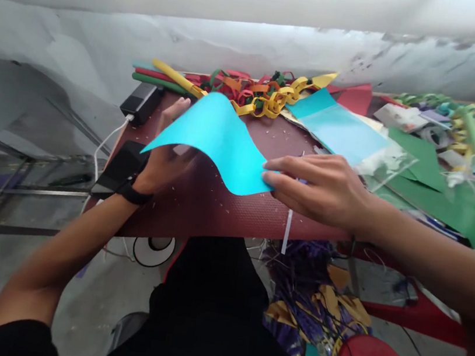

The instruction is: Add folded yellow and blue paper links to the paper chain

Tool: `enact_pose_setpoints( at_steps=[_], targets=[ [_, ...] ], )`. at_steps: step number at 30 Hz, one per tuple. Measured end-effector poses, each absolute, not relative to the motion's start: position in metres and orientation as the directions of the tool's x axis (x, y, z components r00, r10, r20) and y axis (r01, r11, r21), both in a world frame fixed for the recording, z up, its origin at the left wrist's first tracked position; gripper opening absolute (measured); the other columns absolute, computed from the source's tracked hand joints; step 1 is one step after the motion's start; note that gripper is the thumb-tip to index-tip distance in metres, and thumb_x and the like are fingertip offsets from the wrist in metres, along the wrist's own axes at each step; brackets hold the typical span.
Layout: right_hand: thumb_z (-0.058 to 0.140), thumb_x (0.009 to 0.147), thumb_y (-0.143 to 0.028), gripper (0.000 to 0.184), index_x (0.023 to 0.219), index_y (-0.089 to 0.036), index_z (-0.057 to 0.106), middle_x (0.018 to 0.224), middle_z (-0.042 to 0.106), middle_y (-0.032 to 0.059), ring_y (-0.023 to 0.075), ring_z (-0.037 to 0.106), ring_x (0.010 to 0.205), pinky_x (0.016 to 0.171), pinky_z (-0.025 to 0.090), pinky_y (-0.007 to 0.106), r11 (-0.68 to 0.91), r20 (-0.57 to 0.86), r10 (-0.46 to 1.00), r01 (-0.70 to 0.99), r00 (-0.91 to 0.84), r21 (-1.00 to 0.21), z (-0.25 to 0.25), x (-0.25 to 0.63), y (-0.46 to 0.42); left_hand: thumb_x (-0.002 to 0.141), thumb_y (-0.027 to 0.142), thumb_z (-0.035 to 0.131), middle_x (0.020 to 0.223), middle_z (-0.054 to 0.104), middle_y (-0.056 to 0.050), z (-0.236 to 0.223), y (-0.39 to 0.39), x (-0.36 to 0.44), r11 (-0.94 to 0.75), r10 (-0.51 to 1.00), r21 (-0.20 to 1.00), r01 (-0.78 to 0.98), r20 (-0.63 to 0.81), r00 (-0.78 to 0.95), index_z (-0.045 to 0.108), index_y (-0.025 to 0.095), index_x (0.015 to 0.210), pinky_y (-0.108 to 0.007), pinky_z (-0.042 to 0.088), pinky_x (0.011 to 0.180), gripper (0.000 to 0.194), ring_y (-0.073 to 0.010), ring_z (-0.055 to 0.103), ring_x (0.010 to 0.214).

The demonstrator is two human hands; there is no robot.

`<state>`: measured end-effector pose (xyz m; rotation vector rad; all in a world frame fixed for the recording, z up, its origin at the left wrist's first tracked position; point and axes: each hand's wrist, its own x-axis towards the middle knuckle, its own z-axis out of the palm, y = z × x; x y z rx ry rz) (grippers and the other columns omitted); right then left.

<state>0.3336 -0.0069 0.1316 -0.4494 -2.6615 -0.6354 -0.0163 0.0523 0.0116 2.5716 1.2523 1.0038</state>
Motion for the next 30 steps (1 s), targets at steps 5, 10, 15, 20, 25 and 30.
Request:
enact_pose_setpoints(
  at_steps=[5, 10, 15, 20, 25, 30],
  targets=[
    [0.040, 0.123, -0.017, 0.037, 0.117, -0.022, 0.076, 0.123, 0.086, 0.0098, 0.0186, 0.079, 0.093, 0.075, 0.057, 0.034, 0.939, 0.183, 0.239, 0.275, -0.953, 0.206, 0.109, 0.359, -0.014, 0.116, 0.039, 0.071, 0.157, 0.077, -0.012, 0.037, 0.020, -0.052, -0.752, 0.655, 0.458, 0.474, 0.596, 0.464, 0.082, 0.025, 0.133, -0.050, 0.067, 0.119, 0.025, -0.0283, 0.078, 0.142],
    [0.044, 0.121, -0.017, 0.032, 0.110, -0.022, 0.074, 0.103, 0.083, 0.0077, 0.0180, 0.074, 0.086, 0.074, 0.051, 0.034, 0.954, 0.034, 0.277, 0.271, -0.960, -0.125, 0.096, 0.369, -0.020, 0.115, 0.019, 0.065, 0.151, 0.081, -0.012, 0.024, -0.022, -0.073, -0.818, 0.574, 0.277, 0.505, 0.444, 0.687, 0.083, 0.025, 0.132, -0.053, 0.063, 0.113, 0.026, -0.0310, 0.075, 0.139],
    [0.051, 0.120, -0.026, 0.024, 0.116, -0.023, 0.075, 0.088, 0.079, 0.0019, 0.0148, 0.070, 0.073, 0.068, 0.046, 0.031, 0.822, 0.090, 0.452, 0.376, -0.887, -0.428, 0.089, 0.368, -0.007, 0.116, 0.018, 0.059, 0.122, 0.088, -0.007, 0.012, -0.047, -0.073, -0.774, 0.633, 0.305, 0.555, 0.343, 0.694, 0.080, 0.026, 0.133, -0.045, 0.058, 0.093, 0.028, -0.0268, 0.078, 0.112],
    [0.065, 0.113, -0.043, 0.044, 0.151, -0.022, 0.069, 0.079, 0.073, -0.0013, 0.0178, 0.066, 0.065, 0.066, 0.050, 0.033, 0.570, 0.095, 0.750, 0.566, -0.655, -0.596, 0.085, 0.357, 0.033, 0.113, 0.037, 0.075, 0.152, 0.075, -0.013, 0.025, -0.039, -0.062, -0.622, 0.760, 0.365, 0.693, 0.494, 0.422, 0.051, 0.029, 0.173, -0.046, 0.067, 0.103, 0.065, -0.0293, 0.078, 0.126],
    [0.065, 0.108, -0.039, 0.054, 0.160, -0.023, 0.065, 0.080, 0.071, 0.0004, 0.0234, 0.066, 0.070, 0.069, 0.053, 0.039, 0.572, 0.122, 0.786, 0.638, -0.606, -0.515, 0.068, 0.346, 0.081, 0.107, 0.032, 0.085, 0.183, 0.049, -0.018, 0.054, -0.035, -0.031, -0.687, 0.513, 0.008, 0.726, 0.714, 0.477, 0.034, 0.029, 0.185, -0.061, 0.049, 0.138, 0.094, -0.0388, 0.052, 0.168],
    [0.059, 0.107, -0.030, 0.052, 0.158, -0.023, 0.068, 0.097, 0.080, 0.0073, 0.0266, 0.070, 0.078, 0.078, 0.058, 0.042, 0.673, 0.158, 0.731, 0.663, -0.664, -0.328, 0.042, 0.345, 0.114, 0.117, 0.037, 0.068, 0.181, 0.057, -0.019, 0.053, -0.026, 0.002, -0.788, 0.587, -0.075, 0.611, 0.209, 0.782, 0.063, 0.023, 0.167, -0.066, 0.047, 0.138, 0.052, -0.0442, 0.052, 0.171]
  ],
)
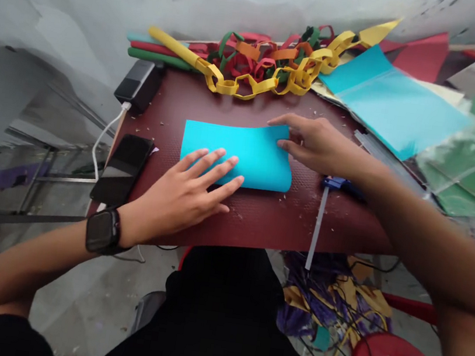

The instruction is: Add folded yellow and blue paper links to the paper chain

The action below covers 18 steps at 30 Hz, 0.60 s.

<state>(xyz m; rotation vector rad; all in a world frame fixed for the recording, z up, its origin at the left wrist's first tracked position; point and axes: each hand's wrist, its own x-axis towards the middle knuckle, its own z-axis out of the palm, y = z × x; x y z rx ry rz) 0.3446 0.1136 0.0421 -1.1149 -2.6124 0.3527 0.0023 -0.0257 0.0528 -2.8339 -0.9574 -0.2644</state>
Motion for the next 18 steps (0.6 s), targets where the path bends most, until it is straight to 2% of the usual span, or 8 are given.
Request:
enact_pose_setpoints(
  at_steps=[3, 5, 7, 10, 13, 16, 18],
  targets=[
    [0.059, 0.111, -0.030, 0.046, 0.154, -0.020, 0.071, 0.122, 0.082, 0.0161, 0.0331, 0.076, 0.103, 0.095, 0.061, 0.050, 0.688, 0.181, 0.725, 0.698, -0.664, -0.197, 0.036, 0.339, 0.111, 0.118, 0.045, 0.068, 0.182, 0.054, -0.022, 0.037, -0.016, 0.010, -0.789, 0.609, -0.064, 0.611, 0.055, 0.792, 0.061, 0.018, 0.171, -0.066, 0.050, 0.135, 0.060, -0.0483, 0.051, 0.170],
    [0.060, 0.114, -0.034, 0.044, 0.154, -0.017, 0.072, 0.149, 0.074, 0.0239, 0.0418, 0.071, 0.129, 0.109, 0.059, 0.062, 0.672, 0.250, 0.729, 0.736, -0.638, -0.083, 0.037, 0.330, 0.097, 0.118, 0.048, 0.066, 0.183, 0.053, -0.022, 0.028, -0.013, 0.011, -0.784, 0.617, -0.046, 0.618, 0.035, 0.786, 0.058, 0.019, 0.174, -0.065, 0.051, 0.133, 0.063, -0.0484, 0.052, 0.169],
    [0.061, 0.117, -0.036, 0.046, 0.158, -0.017, 0.070, 0.165, 0.066, 0.0265, 0.0482, 0.063, 0.145, 0.115, 0.055, 0.071, 0.685, 0.255, 0.711, 0.727, -0.655, -0.041, 0.039, 0.317, 0.079, 0.119, 0.050, 0.064, 0.183, 0.053, -0.021, 0.021, -0.012, 0.011, -0.784, 0.619, -0.033, 0.620, 0.032, 0.785, 0.057, 0.021, 0.175, -0.065, 0.052, 0.132, 0.064, -0.0479, 0.053, 0.169],
    [0.062, 0.120, -0.045, 0.054, 0.163, -0.013, 0.067, 0.170, 0.061, 0.0291, 0.0534, 0.057, 0.154, 0.116, 0.057, 0.073, 0.791, 0.145, 0.609, 0.610, -0.780, -0.042, 0.036, 0.299, 0.054, 0.120, 0.050, 0.062, 0.178, 0.059, -0.022, 0.018, -0.013, 0.012, -0.787, 0.614, -0.036, 0.616, 0.054, 0.787, 0.059, 0.019, 0.173, -0.065, 0.053, 0.130, 0.061, -0.0478, 0.057, 0.166],
    [0.064, 0.118, -0.057, 0.068, 0.170, -0.012, 0.062, 0.175, 0.058, 0.0298, 0.0588, 0.053, 0.159, 0.120, 0.053, 0.079, 0.849, 0.076, 0.528, 0.527, -0.846, -0.041, 0.024, 0.292, 0.043, 0.120, 0.045, 0.062, 0.168, 0.068, -0.022, 0.019, -0.014, 0.011, -0.781, 0.618, -0.041, 0.623, 0.099, 0.780, 0.065, 0.018, 0.168, -0.065, 0.058, 0.122, 0.055, -0.0478, 0.064, 0.157],
    [0.065, 0.117, -0.060, 0.079, 0.180, -0.015, 0.052, 0.181, 0.052, 0.0281, 0.0582, 0.048, 0.165, 0.125, 0.050, 0.081, 0.866, 0.042, 0.500, 0.497, -0.865, -0.059, 0.010, 0.294, 0.044, 0.119, 0.044, 0.064, 0.162, 0.073, -0.020, 0.021, -0.014, 0.008, -0.776, 0.622, -0.030, 0.630, 0.125, 0.773, 0.069, 0.019, 0.164, -0.063, 0.060, 0.116, 0.051, -0.0468, 0.069, 0.149],
    [0.064, 0.117, -0.062, 0.079, 0.181, -0.016, 0.051, 0.183, 0.049, 0.0271, 0.0587, 0.046, 0.167, 0.125, 0.049, 0.083, 0.874, 0.052, 0.485, 0.482, -0.873, -0.068, 0.004, 0.296, 0.046, 0.119, 0.047, 0.064, 0.161, 0.074, -0.020, 0.021, -0.013, 0.006, -0.776, 0.623, -0.010, 0.631, 0.146, 0.769, 0.072, 0.019, 0.161, -0.065, 0.060, 0.115, 0.051, -0.0472, 0.070, 0.144]
  ],
)
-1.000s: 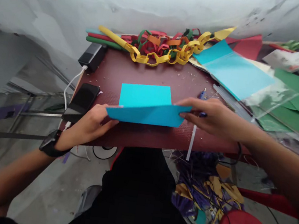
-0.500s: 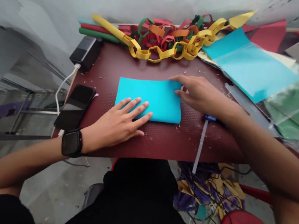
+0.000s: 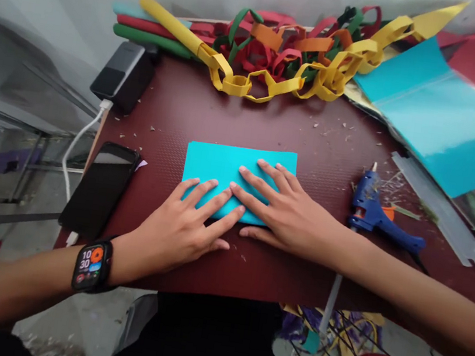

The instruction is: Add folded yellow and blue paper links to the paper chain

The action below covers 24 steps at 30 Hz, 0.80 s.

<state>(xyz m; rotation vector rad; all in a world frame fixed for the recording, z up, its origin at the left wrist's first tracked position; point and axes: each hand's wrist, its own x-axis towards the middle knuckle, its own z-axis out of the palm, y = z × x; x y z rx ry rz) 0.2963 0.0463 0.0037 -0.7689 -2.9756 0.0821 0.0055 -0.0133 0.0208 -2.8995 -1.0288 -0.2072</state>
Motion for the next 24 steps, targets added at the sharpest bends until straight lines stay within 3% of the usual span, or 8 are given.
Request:
enact_pose_setpoints(
  at_steps=[5, 13, 19, 24],
  targets=[
    [0.064, 0.116, -0.065, 0.075, 0.172, -0.014, 0.064, 0.181, 0.053, 0.0271, 0.0634, 0.047, 0.165, 0.126, 0.048, 0.087, 0.871, 0.111, 0.492, 0.487, -0.864, -0.065, -0.002, 0.296, 0.043, 0.120, 0.054, 0.057, 0.163, 0.071, -0.023, 0.013, -0.006, 0.000, -0.745, 0.661, 0.070, 0.663, 0.205, 0.721, 0.074, 0.015, 0.157, -0.073, 0.056, 0.122, 0.056, -0.0508, 0.066, 0.149],
    [0.066, 0.112, -0.070, 0.076, 0.164, -0.016, 0.072, 0.176, 0.060, 0.0261, 0.0666, 0.052, 0.159, 0.119, 0.051, 0.087, 0.855, 0.166, 0.518, 0.514, -0.839, -0.068, -0.004, 0.294, 0.034, 0.118, 0.047, 0.062, 0.180, 0.055, -0.023, 0.008, 0.000, 0.000, -0.664, 0.748, 0.125, 0.737, 0.120, 0.653, 0.063, 0.020, 0.170, -0.076, 0.053, 0.129, 0.059, -0.0554, 0.050, 0.167],
    [0.062, 0.113, -0.070, 0.074, 0.169, -0.021, 0.068, 0.179, 0.059, 0.0190, 0.0627, 0.049, 0.163, 0.123, 0.048, 0.084, 0.833, 0.175, 0.554, 0.543, -0.814, -0.107, -0.006, 0.296, 0.028, 0.117, 0.052, 0.059, 0.187, 0.046, -0.023, 0.012, 0.002, -0.001, -0.638, 0.769, 0.149, 0.756, 0.059, 0.637, 0.058, 0.020, 0.175, -0.079, 0.046, 0.135, 0.066, -0.0566, 0.043, 0.172],
    [0.060, 0.113, -0.068, 0.074, 0.168, -0.019, 0.067, 0.181, 0.057, 0.0190, 0.0623, 0.044, 0.167, 0.125, 0.044, 0.082, 0.834, 0.197, 0.551, 0.532, -0.811, -0.143, 0.000, 0.299, 0.026, 0.111, 0.059, 0.068, 0.190, 0.042, -0.021, 0.011, 0.003, -0.002, -0.634, 0.769, 0.164, 0.756, 0.032, 0.638, 0.055, 0.023, 0.179, -0.077, 0.044, 0.136, 0.078, -0.0564, 0.042, 0.174]
  ],
)
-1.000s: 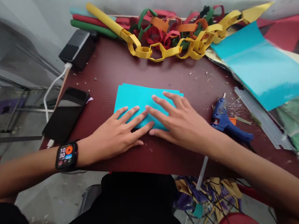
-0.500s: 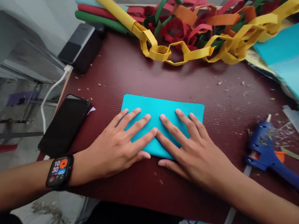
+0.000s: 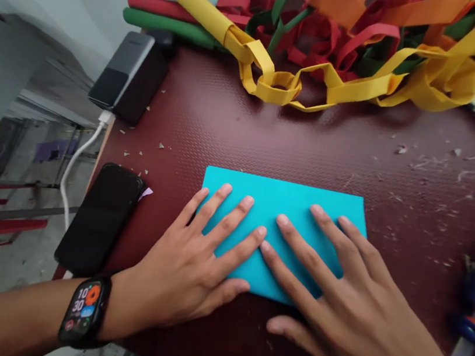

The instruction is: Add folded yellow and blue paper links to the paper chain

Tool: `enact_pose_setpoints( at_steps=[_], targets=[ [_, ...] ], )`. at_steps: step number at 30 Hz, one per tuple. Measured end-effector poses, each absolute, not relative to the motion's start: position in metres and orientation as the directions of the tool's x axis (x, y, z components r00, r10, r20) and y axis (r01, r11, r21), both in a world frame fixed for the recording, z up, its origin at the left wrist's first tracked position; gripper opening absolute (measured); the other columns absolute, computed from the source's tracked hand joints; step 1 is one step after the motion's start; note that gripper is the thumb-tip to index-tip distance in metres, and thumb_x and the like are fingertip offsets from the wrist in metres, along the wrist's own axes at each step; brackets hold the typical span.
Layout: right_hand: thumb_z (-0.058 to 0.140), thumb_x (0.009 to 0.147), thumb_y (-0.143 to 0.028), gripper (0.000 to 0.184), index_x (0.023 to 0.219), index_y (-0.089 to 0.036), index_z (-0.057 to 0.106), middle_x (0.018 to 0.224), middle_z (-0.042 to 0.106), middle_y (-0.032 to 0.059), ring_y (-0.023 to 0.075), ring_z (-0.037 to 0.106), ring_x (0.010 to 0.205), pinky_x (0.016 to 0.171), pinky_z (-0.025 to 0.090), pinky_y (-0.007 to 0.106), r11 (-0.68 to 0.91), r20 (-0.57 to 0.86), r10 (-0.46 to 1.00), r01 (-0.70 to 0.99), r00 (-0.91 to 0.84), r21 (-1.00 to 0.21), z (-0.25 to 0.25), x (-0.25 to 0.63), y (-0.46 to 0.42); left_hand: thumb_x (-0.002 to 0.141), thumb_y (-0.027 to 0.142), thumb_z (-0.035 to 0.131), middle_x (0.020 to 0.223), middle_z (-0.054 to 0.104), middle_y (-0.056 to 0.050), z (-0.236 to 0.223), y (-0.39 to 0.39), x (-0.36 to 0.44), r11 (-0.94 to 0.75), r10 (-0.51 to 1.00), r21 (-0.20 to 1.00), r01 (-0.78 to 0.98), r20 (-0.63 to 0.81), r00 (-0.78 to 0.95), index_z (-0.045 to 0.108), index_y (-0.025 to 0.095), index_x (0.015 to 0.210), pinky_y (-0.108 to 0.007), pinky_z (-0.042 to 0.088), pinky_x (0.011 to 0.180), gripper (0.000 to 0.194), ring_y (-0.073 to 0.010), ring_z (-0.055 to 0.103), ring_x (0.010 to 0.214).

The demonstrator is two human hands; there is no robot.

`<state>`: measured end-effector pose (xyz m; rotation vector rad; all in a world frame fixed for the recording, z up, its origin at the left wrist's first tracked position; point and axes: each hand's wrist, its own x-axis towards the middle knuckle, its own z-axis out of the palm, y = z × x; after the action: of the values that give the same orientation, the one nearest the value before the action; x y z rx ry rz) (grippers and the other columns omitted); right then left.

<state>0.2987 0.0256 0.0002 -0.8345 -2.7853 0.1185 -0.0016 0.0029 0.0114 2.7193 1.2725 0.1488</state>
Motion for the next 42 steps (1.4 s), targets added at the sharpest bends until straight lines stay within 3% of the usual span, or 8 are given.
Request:
enact_pose_setpoints(
  at_steps=[5, 10, 14, 22, 29, 42],
  targets=[
    [0.061, 0.114, -0.056, 0.075, 0.180, -0.022, 0.054, 0.186, 0.050, 0.0155, 0.0559, 0.030, 0.178, 0.132, 0.038, 0.080, 0.826, 0.188, 0.562, 0.537, -0.805, -0.170, 0.002, 0.303, 0.026, 0.110, 0.064, 0.068, 0.189, 0.044, -0.020, 0.014, 0.004, 0.000, -0.638, 0.765, 0.166, 0.752, 0.022, 0.644, 0.056, 0.023, 0.178, -0.075, 0.045, 0.136, 0.080, -0.0556, 0.044, 0.173],
    [0.058, 0.115, -0.049, 0.071, 0.180, -0.021, 0.051, 0.192, 0.040, 0.0132, 0.0509, 0.026, 0.182, 0.136, 0.034, 0.076, 0.802, 0.171, 0.592, 0.555, -0.787, -0.224, -0.007, 0.302, 0.024, 0.116, 0.063, 0.056, 0.186, 0.050, -0.020, 0.018, 0.006, 0.003, -0.634, 0.770, 0.149, 0.759, 0.024, 0.638, 0.061, 0.022, 0.174, -0.074, 0.050, 0.132, 0.071, -0.0549, 0.049, 0.169],
    [0.059, 0.114, -0.049, 0.075, 0.183, -0.023, 0.046, 0.195, 0.035, 0.0103, 0.0493, 0.022, 0.183, 0.139, 0.031, 0.075, 0.797, 0.172, 0.596, 0.550, -0.784, -0.251, -0.011, 0.302, 0.023, 0.116, 0.063, 0.056, 0.186, 0.050, -0.019, 0.019, 0.006, 0.003, -0.628, 0.774, 0.138, 0.766, 0.011, 0.633, 0.061, 0.024, 0.175, -0.073, 0.049, 0.133, 0.071, -0.0531, 0.049, 0.170],
    [0.060, 0.114, -0.050, 0.084, 0.190, -0.025, 0.035, 0.191, 0.043, 0.0113, 0.0502, 0.028, 0.181, 0.137, 0.034, 0.078, 0.786, 0.175, 0.609, 0.560, -0.773, -0.262, -0.011, 0.303, 0.021, 0.118, 0.063, 0.052, 0.183, 0.053, -0.020, 0.019, 0.006, 0.005, -0.613, 0.785, 0.167, 0.772, 0.024, 0.619, 0.063, 0.021, 0.172, -0.074, 0.049, 0.133, 0.069, -0.0566, 0.049, 0.168],
    [0.056, 0.117, -0.045, 0.078, 0.190, -0.026, 0.034, 0.195, 0.034, 0.0072, 0.0476, 0.027, 0.182, 0.144, 0.028, 0.072, 0.768, 0.171, 0.631, 0.578, -0.757, -0.275, -0.011, 0.300, 0.019, 0.119, 0.060, 0.054, 0.187, 0.045, -0.023, 0.019, 0.006, 0.003, -0.612, 0.781, 0.197, 0.766, -0.003, 0.624, 0.054, 0.017, 0.177, -0.076, 0.043, 0.136, 0.072, -0.0589, 0.041, 0.172],
    [0.051, 0.120, -0.051, 0.082, 0.193, -0.026, 0.023, 0.197, 0.028, 0.0054, 0.0454, 0.023, 0.184, 0.150, 0.020, 0.066, 0.766, 0.173, 0.633, 0.581, -0.754, -0.275, -0.008, 0.300, 0.020, 0.121, 0.059, 0.046, 0.188, 0.045, -0.021, 0.018, 0.006, 0.003, -0.608, 0.785, 0.194, 0.770, 0.004, 0.619, 0.055, 0.017, 0.176, -0.073, 0.043, 0.136, 0.069, -0.0586, 0.040, 0.172]
  ],
)
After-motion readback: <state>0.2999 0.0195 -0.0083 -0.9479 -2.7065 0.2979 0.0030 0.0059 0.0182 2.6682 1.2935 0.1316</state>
